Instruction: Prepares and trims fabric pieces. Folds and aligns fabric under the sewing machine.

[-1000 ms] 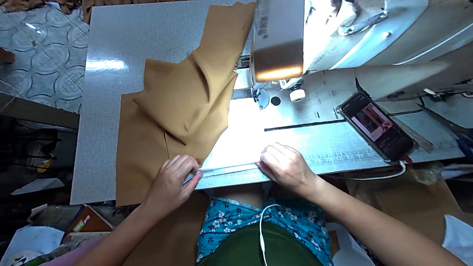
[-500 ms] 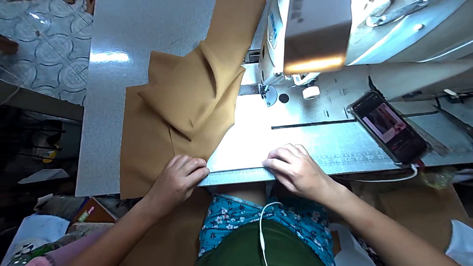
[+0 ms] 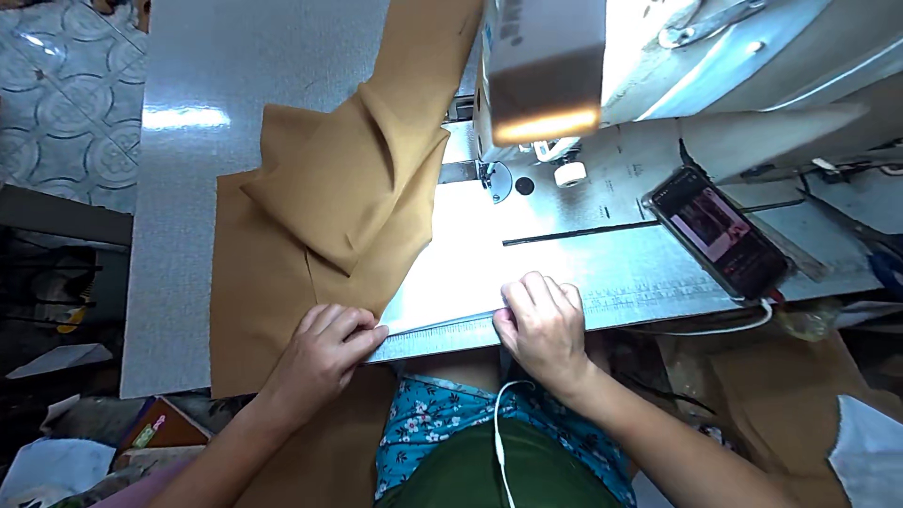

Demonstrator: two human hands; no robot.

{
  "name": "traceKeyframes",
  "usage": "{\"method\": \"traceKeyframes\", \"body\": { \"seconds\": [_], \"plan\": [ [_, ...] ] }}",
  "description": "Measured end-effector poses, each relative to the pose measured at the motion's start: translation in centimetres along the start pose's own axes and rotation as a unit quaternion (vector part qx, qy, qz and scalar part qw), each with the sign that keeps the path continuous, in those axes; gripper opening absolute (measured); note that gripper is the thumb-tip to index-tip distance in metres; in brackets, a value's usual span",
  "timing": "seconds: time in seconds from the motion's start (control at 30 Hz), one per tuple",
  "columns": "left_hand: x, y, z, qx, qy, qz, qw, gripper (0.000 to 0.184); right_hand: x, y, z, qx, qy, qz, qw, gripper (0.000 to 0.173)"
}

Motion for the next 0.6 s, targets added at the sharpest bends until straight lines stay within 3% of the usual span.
{"method": "traceKeyframes", "body": {
  "seconds": [0.13,0.3,0.47,0.6],
  "plan": [
    [-0.3,0.0,-0.3,0.025,0.034,-0.010,0.999,0.028,-0.5,-0.6,0.0,0.003,0.073,0.000,0.997,0.027],
    [-0.6,0.2,0.2,-0.006,0.012,-0.025,1.000,0.026,-0.6,-0.4,0.8,0.040,0.112,-0.033,0.992,0.012],
    [-0.8,-0.2,0.5,0.001,-0.038,-0.057,0.998,0.029,-0.5,-0.2,0.0,0.031,0.108,-0.052,0.992,0.009],
    [-0.6,-0.1,-0.4,0.070,-0.002,-0.062,0.996,0.023,-0.7,-0.1,-0.4,0.008,0.081,-0.058,0.995,0.012]
  ]
}}
Point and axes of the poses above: each hand's wrist, its own x-axis towards the middle knuckle, its own y-axis out of the palm, z = x × y, the point moved 8 cm from there along x, towards the middle knuckle, and after that the axes turned 10 degrees about y, right-handed, at the moved point
